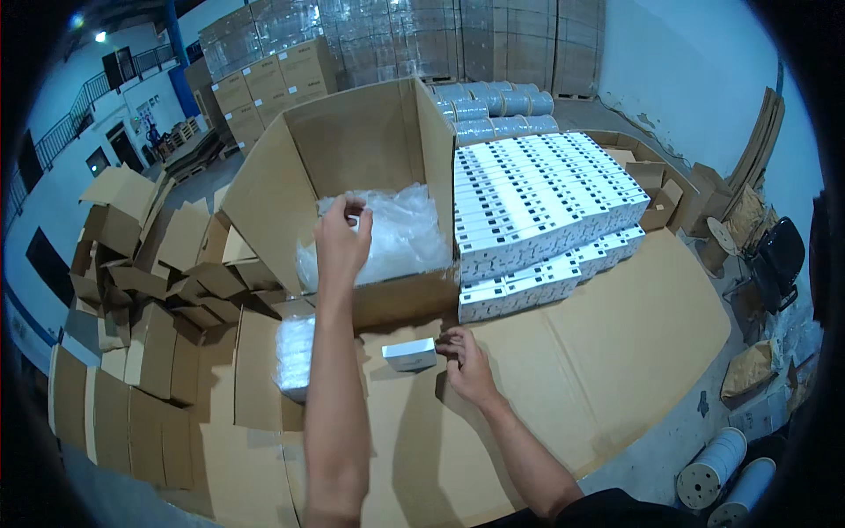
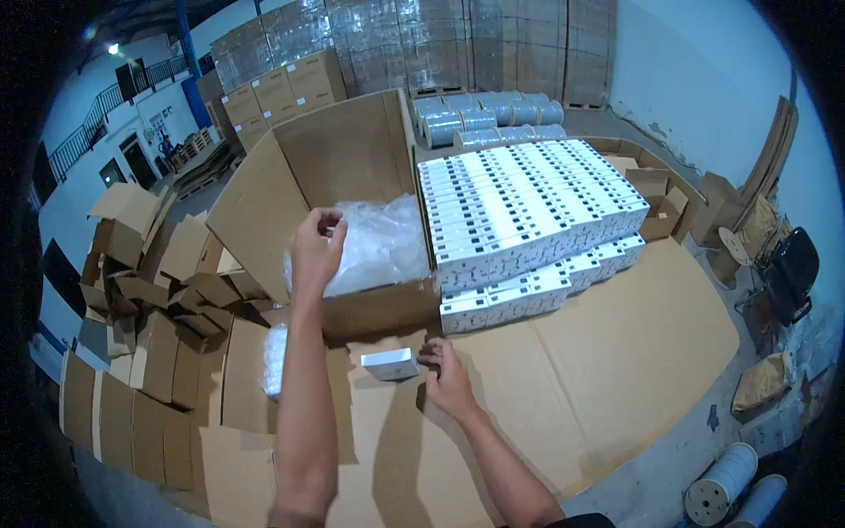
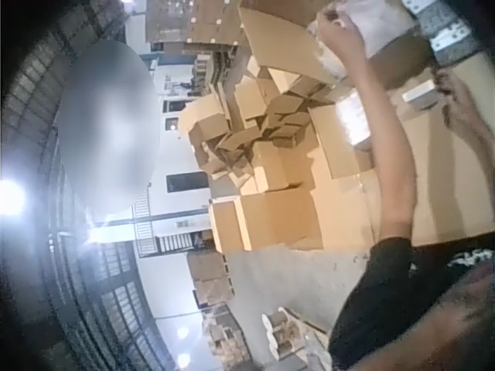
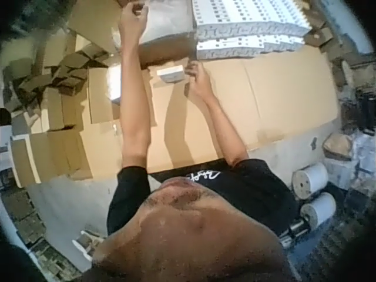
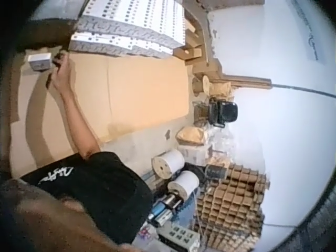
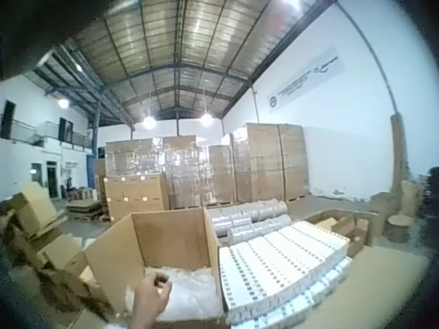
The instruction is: Insert small white boxes into plastic bags and place them into a larger cardboard box.
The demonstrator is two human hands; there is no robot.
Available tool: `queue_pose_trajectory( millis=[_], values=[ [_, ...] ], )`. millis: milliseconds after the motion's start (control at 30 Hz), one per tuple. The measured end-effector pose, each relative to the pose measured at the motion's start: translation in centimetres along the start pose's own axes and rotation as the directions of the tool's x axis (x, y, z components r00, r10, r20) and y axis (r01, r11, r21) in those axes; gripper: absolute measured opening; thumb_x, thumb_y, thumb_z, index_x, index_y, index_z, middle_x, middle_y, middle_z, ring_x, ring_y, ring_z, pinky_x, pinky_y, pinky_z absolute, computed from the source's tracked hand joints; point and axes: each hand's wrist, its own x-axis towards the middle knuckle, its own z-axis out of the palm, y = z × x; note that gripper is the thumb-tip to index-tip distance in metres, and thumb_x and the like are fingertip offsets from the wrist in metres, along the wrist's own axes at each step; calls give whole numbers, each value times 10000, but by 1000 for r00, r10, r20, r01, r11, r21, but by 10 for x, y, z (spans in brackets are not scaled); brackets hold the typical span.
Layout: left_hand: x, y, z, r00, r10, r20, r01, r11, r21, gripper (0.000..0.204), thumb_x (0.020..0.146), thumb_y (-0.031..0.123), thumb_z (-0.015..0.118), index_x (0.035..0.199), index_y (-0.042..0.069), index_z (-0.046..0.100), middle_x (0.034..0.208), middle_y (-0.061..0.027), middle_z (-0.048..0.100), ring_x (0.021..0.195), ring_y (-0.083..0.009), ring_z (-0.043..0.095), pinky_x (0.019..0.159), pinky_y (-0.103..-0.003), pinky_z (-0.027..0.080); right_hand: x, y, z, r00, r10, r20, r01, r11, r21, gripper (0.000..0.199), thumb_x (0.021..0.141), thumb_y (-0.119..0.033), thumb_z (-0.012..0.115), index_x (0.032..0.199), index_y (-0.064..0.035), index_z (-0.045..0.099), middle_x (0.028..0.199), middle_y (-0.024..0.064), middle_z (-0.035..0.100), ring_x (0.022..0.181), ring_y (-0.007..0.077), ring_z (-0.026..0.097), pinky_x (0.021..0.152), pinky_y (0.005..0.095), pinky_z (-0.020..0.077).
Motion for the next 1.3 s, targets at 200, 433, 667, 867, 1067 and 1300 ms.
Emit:
queue_pose_trajectory(
  millis=[200,433,667,867,1067,1300],
  values=[
    [88,-60,48,928,-219,302,48,873,485,476,858,342,767,1148,-29,698,1114,-246,708,1094,-387,678,926,-449,554,2,-9,4,997,73,37,-72,997,-17,464,803,111,448,1257,21,473,1146,200,664,1072,289,712,934,403,554],
    [103,-105,82,838,-358,412,6,760,650,526,820,389,808,1184,26,698,1309,-263,618,1216,-404,607,1018,-465,509,2,-21,2,992,107,72,-103,993,-56,440,818,97,451,1251,35,498,1134,194,681,1120,273,697,916,365,555],
    [96,-80,57,995,-66,81,31,930,367,305,825,247,789,1038,42,716,1056,-203,727,1039,-386,684,911,-465,537,0,-11,-4,991,114,67,-110,992,-67,457,802,94,469,1256,45,495,1190,220,632,1118,299,688,937,416,545],
    [80,-54,1,988,-53,-145,31,989,-147,214,865,208,759,995,49,701,968,-139,748,926,-262,714,845,-393,533,3,-3,-1,999,28,35,-24,995,-98,370,825,96,472,1189,43,513,1103,170,683,1071,242,715,872,350,564],
    [23,-17,-38,961,-85,-264,-22,925,-379,157,943,140,701,1028,9,682,941,-55,712,865,-140,673,804,-309,528,-2,-12,-6,1000,30,10,-30,1000,-3,347,849,71,488,1190,27,529,1095,161,672,1014,233,722,832,349,568],
    [-147,27,-60,972,-229,49,213,781,-588,184,983,135,676,1082,-19,661,933,-34,688,794,-95,627,715,-255,519,-16,-47,-28,995,13,-95,17,952,306,306,943,-101,613,1233,-24,558,1110,76,633,908,135,635,821,282,534]
  ],
)
